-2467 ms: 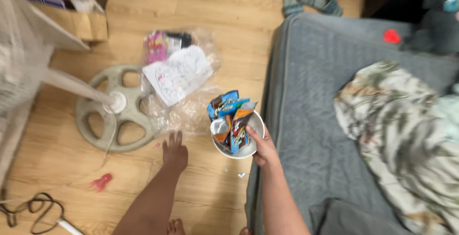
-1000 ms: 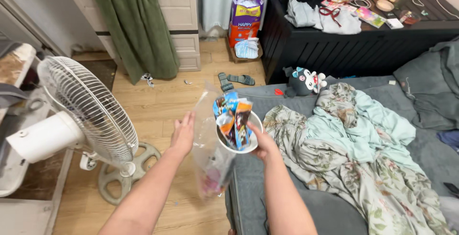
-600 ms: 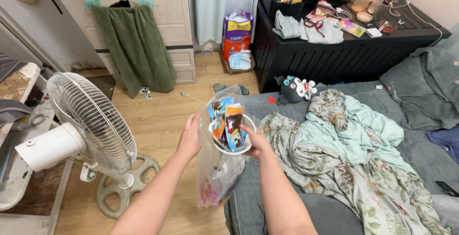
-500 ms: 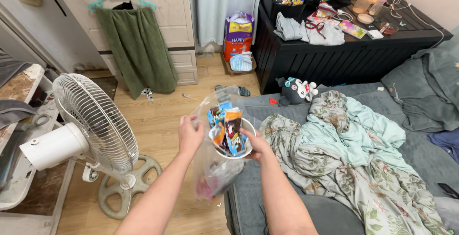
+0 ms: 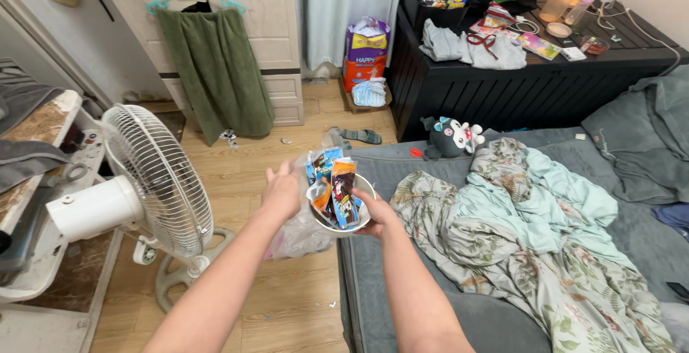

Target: The person gathers diapers and a hat, places items into a plastic bag, and then arranges books and small objects on a shelf.

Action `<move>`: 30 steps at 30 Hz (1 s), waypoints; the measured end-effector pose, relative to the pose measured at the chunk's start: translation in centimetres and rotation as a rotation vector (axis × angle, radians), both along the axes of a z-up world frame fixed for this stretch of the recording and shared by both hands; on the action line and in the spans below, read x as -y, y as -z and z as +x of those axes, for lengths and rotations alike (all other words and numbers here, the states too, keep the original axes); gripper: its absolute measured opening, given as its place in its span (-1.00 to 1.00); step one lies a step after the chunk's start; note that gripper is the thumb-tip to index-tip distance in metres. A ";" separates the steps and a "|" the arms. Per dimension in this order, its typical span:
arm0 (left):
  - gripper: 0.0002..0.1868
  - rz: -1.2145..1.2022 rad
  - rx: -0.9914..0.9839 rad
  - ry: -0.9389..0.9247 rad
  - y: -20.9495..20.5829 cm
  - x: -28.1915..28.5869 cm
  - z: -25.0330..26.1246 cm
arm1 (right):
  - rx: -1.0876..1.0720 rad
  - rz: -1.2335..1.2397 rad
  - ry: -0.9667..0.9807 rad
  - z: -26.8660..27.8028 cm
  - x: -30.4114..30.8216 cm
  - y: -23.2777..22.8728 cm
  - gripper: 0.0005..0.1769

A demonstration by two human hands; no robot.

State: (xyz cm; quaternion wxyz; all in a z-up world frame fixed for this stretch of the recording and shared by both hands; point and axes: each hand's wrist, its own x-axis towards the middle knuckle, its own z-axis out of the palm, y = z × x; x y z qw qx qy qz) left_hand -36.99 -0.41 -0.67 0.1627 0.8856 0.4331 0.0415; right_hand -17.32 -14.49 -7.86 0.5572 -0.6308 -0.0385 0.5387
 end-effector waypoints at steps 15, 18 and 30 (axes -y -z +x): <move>0.20 -0.003 -0.082 0.142 -5.6 1.6 -2.9 | -0.180 -0.001 -0.161 1.2 -6.1 4.2 -0.20; 0.25 -0.093 0.084 0.126 -4.8 0.0 -2.9 | -0.127 0.151 -0.081 2.2 -7.5 6.2 -0.20; 0.06 -0.090 0.485 0.292 -6.6 0.3 -2.0 | 0.379 -0.167 -0.327 -0.3 -8.4 7.5 -0.09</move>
